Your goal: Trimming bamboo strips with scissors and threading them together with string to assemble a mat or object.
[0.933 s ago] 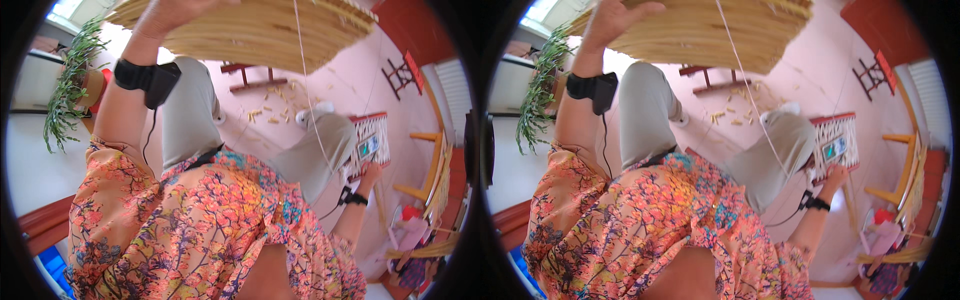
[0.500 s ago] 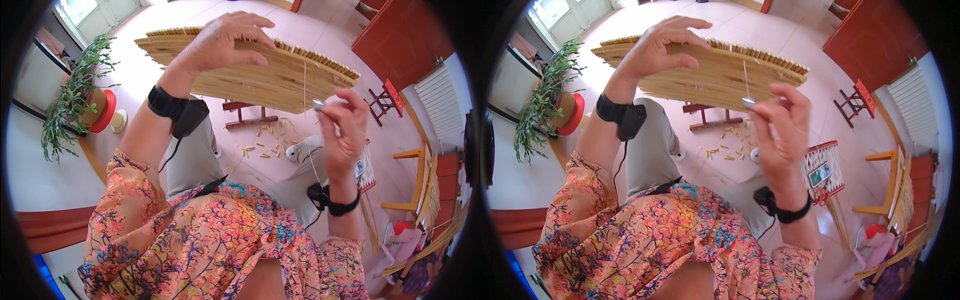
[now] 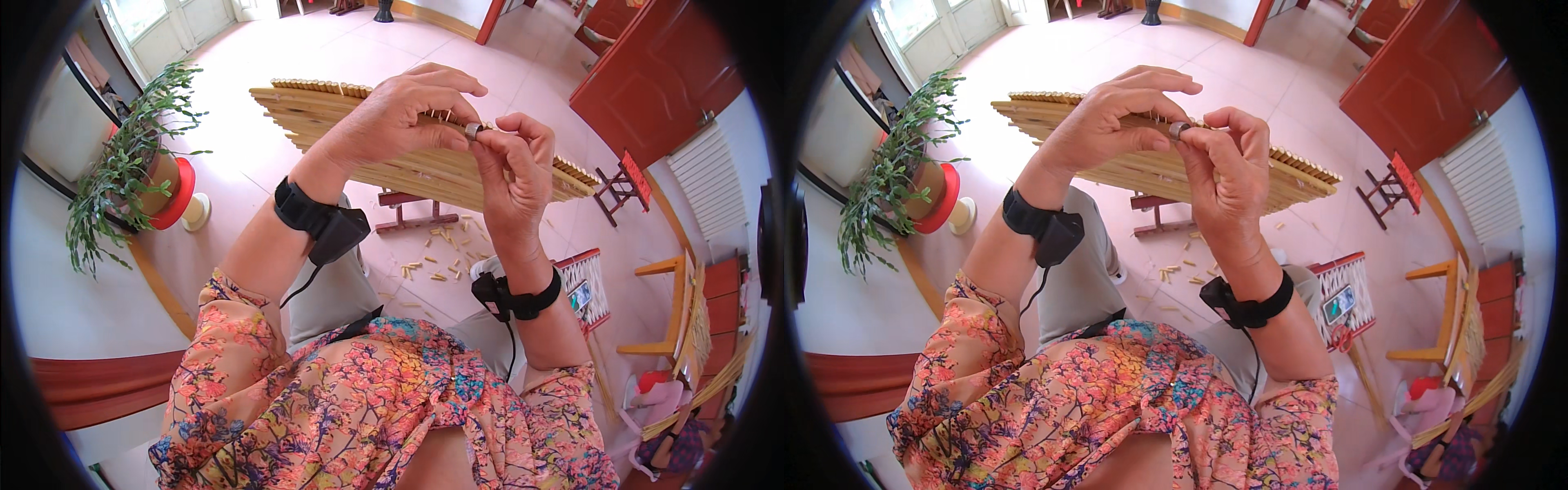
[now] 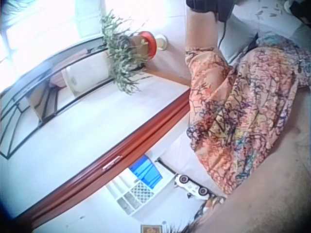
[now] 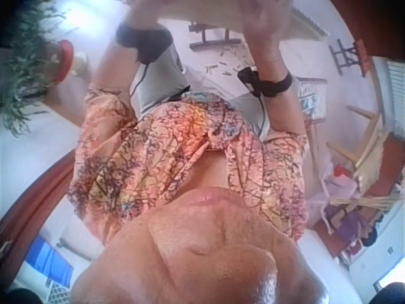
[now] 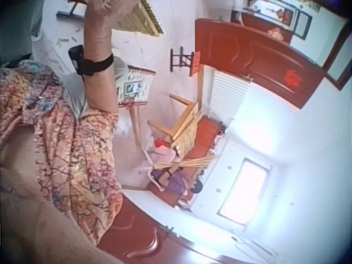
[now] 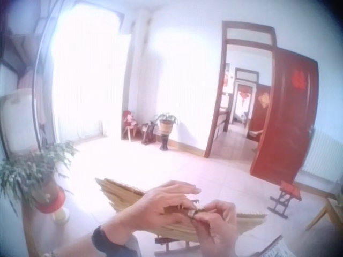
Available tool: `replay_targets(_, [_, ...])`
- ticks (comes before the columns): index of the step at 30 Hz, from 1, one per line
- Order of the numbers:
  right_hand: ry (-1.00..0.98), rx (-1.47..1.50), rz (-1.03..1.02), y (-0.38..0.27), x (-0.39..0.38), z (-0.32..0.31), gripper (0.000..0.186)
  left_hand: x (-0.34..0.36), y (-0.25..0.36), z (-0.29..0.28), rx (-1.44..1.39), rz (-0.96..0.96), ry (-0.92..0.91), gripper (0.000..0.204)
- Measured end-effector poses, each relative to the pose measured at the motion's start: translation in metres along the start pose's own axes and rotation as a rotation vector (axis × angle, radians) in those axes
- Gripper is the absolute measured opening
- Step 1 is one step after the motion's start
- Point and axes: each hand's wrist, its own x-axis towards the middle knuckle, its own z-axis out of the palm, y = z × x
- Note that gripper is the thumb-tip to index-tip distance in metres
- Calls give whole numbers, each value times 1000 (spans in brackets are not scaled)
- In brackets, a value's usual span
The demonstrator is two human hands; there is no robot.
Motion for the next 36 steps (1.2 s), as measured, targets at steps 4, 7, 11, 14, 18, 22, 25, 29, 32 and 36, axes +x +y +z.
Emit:
replay_targets(4, [27, 69, 33, -3, 1, 5, 12, 0, -1, 1, -54, -31, 26, 20])
replay_targets(7, [48, 136, 141, -12, 0, 2, 13, -1, -1, 0, -32, -19, 35, 17])
replay_targets(11, [-50, 135, 57, -10, -4, -9, 13, -1, -1, -1, -2, -1, 28, 14])
replay_targets(14, [-165, 78, 18, -9, -9, -11, 12, -2, -2, -1, -11, 0, 16, 16])
replay_targets(18, [-273, 27, -51, -9, -11, -12, 17, -2, -2, -3, -44, -17, -29, 21])
replay_targets(22, [-325, 45, -4, -11, -11, -11, 23, -4, -6, -6, -78, -40, -45, 21])
replay_targets(25, [-325, 120, 47, -13, -13, -9, 27, -3, -4, -9, -101, 11, 4, 25])
replay_targets(29, [-378, 105, 13, -14, -13, -8, 31, -3, -4, -10, -189, -37, -9, 28])
replay_targets(32, [-394, 36, -73, -13, -12, -7, 32, -2, -8, -11, -236, -34, -18, 27])
replay_targets(36, [-459, -108, -196, -8, -13, -5, 33, -3, -10, -18, -309, -32, -71, 24])
